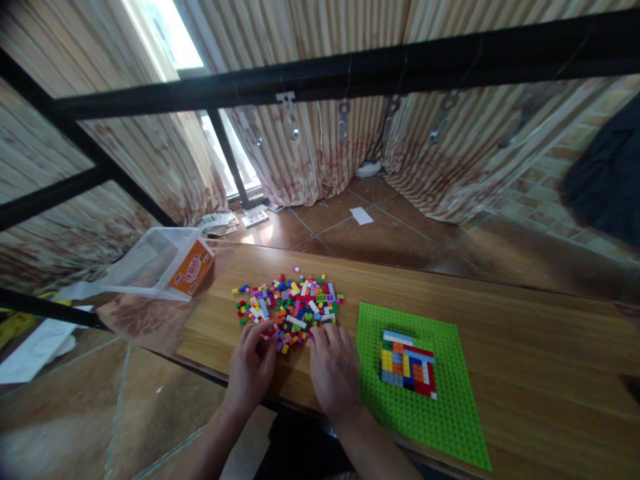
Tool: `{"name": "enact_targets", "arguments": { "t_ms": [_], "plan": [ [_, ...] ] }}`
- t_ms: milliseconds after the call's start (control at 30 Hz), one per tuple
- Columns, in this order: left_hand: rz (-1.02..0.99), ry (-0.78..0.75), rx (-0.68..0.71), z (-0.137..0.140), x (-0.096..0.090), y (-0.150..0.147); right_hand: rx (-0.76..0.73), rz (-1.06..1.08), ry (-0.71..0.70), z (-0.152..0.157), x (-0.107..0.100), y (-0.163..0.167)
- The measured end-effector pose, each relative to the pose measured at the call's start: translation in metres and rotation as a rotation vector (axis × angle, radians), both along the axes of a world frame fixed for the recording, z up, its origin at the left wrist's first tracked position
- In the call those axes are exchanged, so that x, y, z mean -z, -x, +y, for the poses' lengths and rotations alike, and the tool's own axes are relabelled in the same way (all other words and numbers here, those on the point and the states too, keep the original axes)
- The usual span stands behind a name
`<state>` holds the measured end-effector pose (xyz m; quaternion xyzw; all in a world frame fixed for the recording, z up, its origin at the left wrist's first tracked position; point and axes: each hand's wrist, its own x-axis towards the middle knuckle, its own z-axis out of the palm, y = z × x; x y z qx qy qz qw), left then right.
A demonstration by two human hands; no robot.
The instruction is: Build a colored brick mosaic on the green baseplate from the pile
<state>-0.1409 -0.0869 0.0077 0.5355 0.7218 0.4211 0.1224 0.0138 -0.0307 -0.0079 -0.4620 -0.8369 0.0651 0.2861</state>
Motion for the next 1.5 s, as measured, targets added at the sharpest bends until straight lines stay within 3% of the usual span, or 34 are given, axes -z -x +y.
{"name": "enact_targets", "arguments": {
  "t_ms": [200,433,600,700,900,1033,1133,1300,1500],
  "plan": [
    [0.003,0.063,0.020,-0.016,0.008,-0.002,-0.044,-0.001,0.029,0.016,-0.007,0.017],
    [0.030,0.074,0.083,-0.011,0.015,-0.001,-0.012,-0.071,0.080,0.015,-0.010,0.031],
    [-0.045,0.063,0.074,-0.008,0.008,-0.003,-0.039,0.009,0.057,0.011,-0.009,0.027],
    [-0.160,0.048,0.038,-0.004,-0.003,-0.010,-0.038,0.094,0.059,0.001,-0.015,0.021],
    [-0.664,0.123,0.134,0.000,-0.024,-0.033,-0.067,0.321,0.142,-0.025,-0.030,0.006],
    [-0.776,0.205,0.209,-0.006,-0.031,-0.039,-0.155,0.428,0.231,-0.035,-0.038,-0.012],
    [-0.760,0.284,0.285,-0.009,-0.034,-0.042,-0.180,0.467,0.290,-0.040,-0.042,-0.023],
    [-0.691,0.357,0.383,-0.015,-0.032,-0.058,-0.072,0.632,0.373,-0.047,-0.049,-0.040],
    [-0.168,0.246,0.315,-0.008,-0.016,-0.052,0.250,0.807,0.571,-0.047,-0.049,-0.095]
  ]
}}
